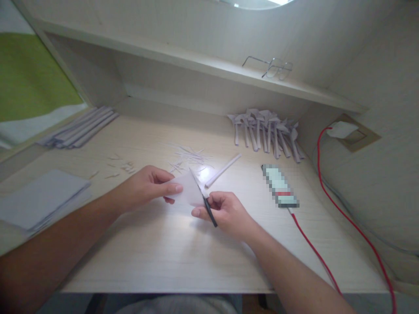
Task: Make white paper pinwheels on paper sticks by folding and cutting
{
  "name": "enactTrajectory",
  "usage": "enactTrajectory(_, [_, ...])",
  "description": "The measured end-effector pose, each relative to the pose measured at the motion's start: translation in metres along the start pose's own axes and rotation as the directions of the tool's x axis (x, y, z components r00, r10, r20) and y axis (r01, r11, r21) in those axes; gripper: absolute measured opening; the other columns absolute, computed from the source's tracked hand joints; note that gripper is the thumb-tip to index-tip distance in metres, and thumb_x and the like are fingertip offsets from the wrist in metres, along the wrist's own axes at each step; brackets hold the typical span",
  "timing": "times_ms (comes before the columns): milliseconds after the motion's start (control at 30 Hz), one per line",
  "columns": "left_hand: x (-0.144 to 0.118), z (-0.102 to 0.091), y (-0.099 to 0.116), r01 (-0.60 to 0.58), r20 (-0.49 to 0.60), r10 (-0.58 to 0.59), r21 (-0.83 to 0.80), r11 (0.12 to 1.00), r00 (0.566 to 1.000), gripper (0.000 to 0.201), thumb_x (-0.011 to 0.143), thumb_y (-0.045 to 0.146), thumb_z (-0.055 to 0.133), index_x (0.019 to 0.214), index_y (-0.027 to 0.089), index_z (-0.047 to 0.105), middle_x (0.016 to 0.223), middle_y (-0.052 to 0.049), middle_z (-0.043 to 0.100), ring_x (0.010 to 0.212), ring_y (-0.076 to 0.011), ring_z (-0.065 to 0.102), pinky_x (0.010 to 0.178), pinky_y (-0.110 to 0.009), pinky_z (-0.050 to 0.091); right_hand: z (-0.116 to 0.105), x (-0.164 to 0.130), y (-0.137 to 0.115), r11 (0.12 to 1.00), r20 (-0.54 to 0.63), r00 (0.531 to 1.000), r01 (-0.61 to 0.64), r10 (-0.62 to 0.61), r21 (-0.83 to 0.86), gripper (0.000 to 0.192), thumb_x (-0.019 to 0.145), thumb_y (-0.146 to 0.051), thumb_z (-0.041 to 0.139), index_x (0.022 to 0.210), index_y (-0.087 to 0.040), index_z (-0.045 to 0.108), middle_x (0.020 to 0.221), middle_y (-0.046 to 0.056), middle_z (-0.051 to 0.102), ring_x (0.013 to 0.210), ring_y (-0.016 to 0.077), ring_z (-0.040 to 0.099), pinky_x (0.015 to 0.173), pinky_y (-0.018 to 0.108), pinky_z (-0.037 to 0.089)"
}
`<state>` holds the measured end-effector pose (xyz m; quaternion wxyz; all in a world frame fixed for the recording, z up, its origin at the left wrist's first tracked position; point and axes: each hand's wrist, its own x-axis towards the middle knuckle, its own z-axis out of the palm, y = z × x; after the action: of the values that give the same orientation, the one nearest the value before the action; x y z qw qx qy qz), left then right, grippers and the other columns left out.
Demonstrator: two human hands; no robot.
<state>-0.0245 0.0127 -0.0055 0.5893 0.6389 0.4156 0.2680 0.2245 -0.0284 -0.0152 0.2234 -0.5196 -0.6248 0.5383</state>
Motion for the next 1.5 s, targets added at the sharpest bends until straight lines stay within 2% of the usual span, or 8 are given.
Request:
enactTrajectory(433, [-0.001,0.001,0.001,0.0,0.018,-0.002,0.093,0.996,1.0,0.031,0.085,0.043,0.072,0.072,0.015,0.077,0.065,-0.003,0.071,0.064,-0.0154,0.063,0.06,-0.025,0.045,0.0,0.001,-0.001,0.998,-0.071,0.997,0.008,-0.004,0.056,0.05,0.073,-0.057,0.081,0.059,-0.018,0.053,0.057,-0.005,0.04,0.056,0.0099,0.033,0.053,0.027,0.023])
enactTrajectory(700, [-0.004,0.008,0.009,0.035,0.111,-0.053,0.159,0.987,0.992,0.025,0.08,0.032,0.074,0.062,0.015,0.071,0.057,0.002,0.064,0.055,-0.0102,0.054,0.053,-0.022,0.034,0.008,0.004,-0.007,0.969,-0.203,0.976,0.117,-0.073,0.218,0.031,0.067,-0.04,0.089,0.075,-0.015,0.072,0.064,-0.003,0.058,0.058,0.0102,0.046,0.055,0.024,0.035])
enactTrajectory(767, [-0.002,0.007,0.009,0.042,0.035,-0.045,0.082,0.996,0.998,0.016,0.074,0.03,0.08,0.07,0.015,0.074,0.061,0.002,0.067,0.057,-0.0108,0.056,0.054,-0.022,0.036,0.009,0.006,-0.003,0.962,-0.239,0.967,0.146,-0.089,0.231,0.028,0.07,-0.038,0.087,0.07,-0.015,0.072,0.063,-0.002,0.059,0.056,0.0099,0.046,0.054,0.024,0.034])
enactTrajectory(867, [0.002,0.007,0.005,-0.055,-0.138,0.035,-0.141,0.989,0.99,0.023,0.068,0.031,0.086,0.08,0.016,0.073,0.067,0.001,0.07,0.061,-0.0117,0.059,0.058,-0.022,0.042,0.009,0.009,0.003,0.949,-0.313,0.945,0.181,-0.095,0.259,0.027,0.073,-0.038,0.086,0.068,-0.016,0.072,0.059,-0.003,0.059,0.054,0.0095,0.045,0.052,0.024,0.034])
enactTrajectory(967, [0.005,0.009,0.002,-0.165,-0.198,0.13,-0.17,0.971,0.972,0.024,0.078,0.036,0.079,0.07,0.015,0.07,0.065,0.001,0.067,0.062,-0.0107,0.058,0.064,-0.023,0.044,0.01,0.009,0.004,0.935,-0.323,0.941,0.204,-0.104,0.291,0.028,0.075,-0.039,0.086,0.065,-0.017,0.071,0.057,-0.002,0.06,0.054,0.0101,0.048,0.052,0.024,0.035])
enactTrajectory(1133, [0.006,0.016,-0.002,-0.169,-0.172,0.162,-0.029,0.985,0.972,0.035,0.086,0.04,0.07,0.062,0.014,0.068,0.061,0.0,0.064,0.061,-0.0114,0.056,0.062,-0.024,0.042,0.012,0.008,0.002,0.949,-0.322,0.943,0.172,-0.081,0.264,0.03,0.074,-0.038,0.087,0.064,-0.016,0.07,0.057,-0.002,0.06,0.053,0.0094,0.047,0.051,0.023,0.034])
enactTrajectory(1367, [0.007,0.015,-0.007,-0.122,-0.055,0.118,-0.093,0.988,0.992,0.03,0.085,0.039,0.071,0.067,0.014,0.072,0.06,0.0,0.063,0.06,-0.011,0.055,0.06,-0.023,0.041,0.009,0.008,0.003,0.937,-0.351,0.933,0.191,-0.08,0.294,0.026,0.073,-0.038,0.086,0.073,-0.016,0.072,0.057,-0.003,0.06,0.053,0.0101,0.049,0.052,0.023,0.037])
enactTrajectory(1500, [0.007,0.017,-0.006,-0.128,-0.055,0.122,-0.132,0.983,0.991,0.037,0.089,0.041,0.065,0.063,0.015,0.067,0.059,0.001,0.06,0.059,-0.0109,0.055,0.06,-0.024,0.043,0.009,0.008,0.003,0.942,-0.333,0.941,0.166,-0.063,0.29,0.027,0.072,-0.039,0.086,0.071,-0.016,0.072,0.055,-0.002,0.06,0.051,0.0102,0.048,0.051,0.024,0.036])
